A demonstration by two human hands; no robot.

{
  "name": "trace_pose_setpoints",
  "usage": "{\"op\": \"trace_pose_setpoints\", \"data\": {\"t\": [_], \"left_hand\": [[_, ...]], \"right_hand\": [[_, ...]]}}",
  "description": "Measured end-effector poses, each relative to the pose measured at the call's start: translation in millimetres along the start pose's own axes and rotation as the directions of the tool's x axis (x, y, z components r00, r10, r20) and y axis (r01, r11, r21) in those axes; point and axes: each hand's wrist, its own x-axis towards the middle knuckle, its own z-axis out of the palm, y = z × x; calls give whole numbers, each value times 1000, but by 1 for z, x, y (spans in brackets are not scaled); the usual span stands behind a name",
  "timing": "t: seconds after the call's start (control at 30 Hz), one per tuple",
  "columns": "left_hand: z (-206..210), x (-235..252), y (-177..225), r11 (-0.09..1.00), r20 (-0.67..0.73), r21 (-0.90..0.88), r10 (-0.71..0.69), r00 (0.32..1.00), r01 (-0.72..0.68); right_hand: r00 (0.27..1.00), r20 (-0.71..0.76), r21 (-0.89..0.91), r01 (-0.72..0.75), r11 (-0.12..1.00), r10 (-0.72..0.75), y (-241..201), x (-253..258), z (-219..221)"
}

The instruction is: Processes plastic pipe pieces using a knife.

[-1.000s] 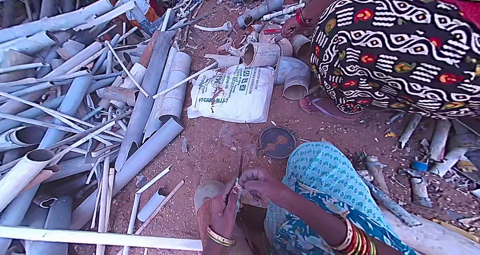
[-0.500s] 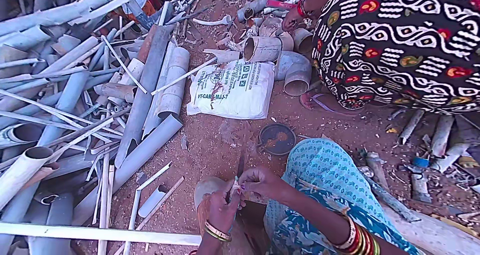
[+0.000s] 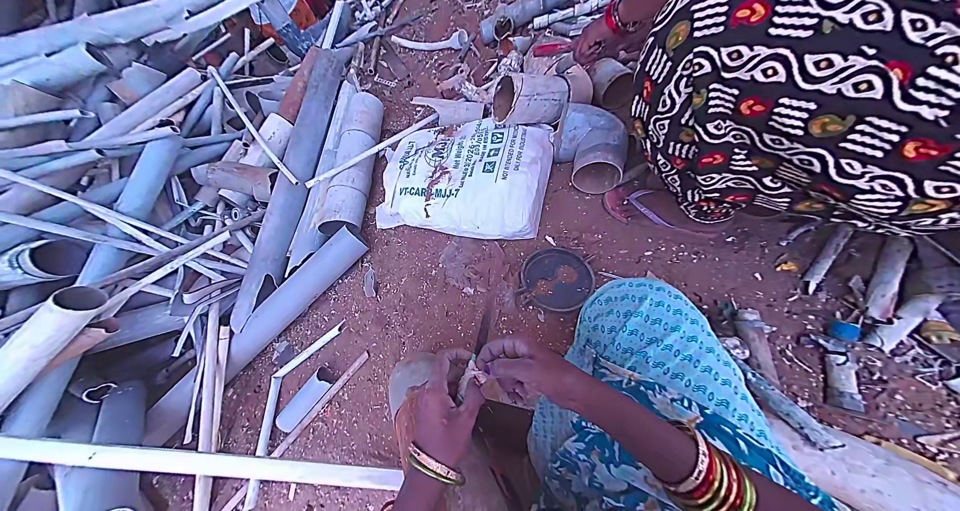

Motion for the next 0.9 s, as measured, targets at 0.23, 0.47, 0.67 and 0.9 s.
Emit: {"op": "trace_pose_setpoints", "data": {"t": [0.23, 0.47, 0.67, 0.9], "left_hand": [[5, -2, -14, 960, -96, 170, 240, 966, -222], [4, -1, -4, 992, -63, -121, 35, 997, -43], [2, -1, -4, 987, -104, -116, 97, 990, -109], [-9, 5, 6, 882, 148, -392, -220, 964, 262]], "right_hand": [[991, -113, 182, -57, 982, 78, 4, 0, 4], [992, -125, 98, -3, 995, 15, 2, -5, 6], [988, -16, -265, 141, 954, -151, 3, -6, 7], [840, 108, -792, 395, 465, -531, 20, -5, 9]]}}
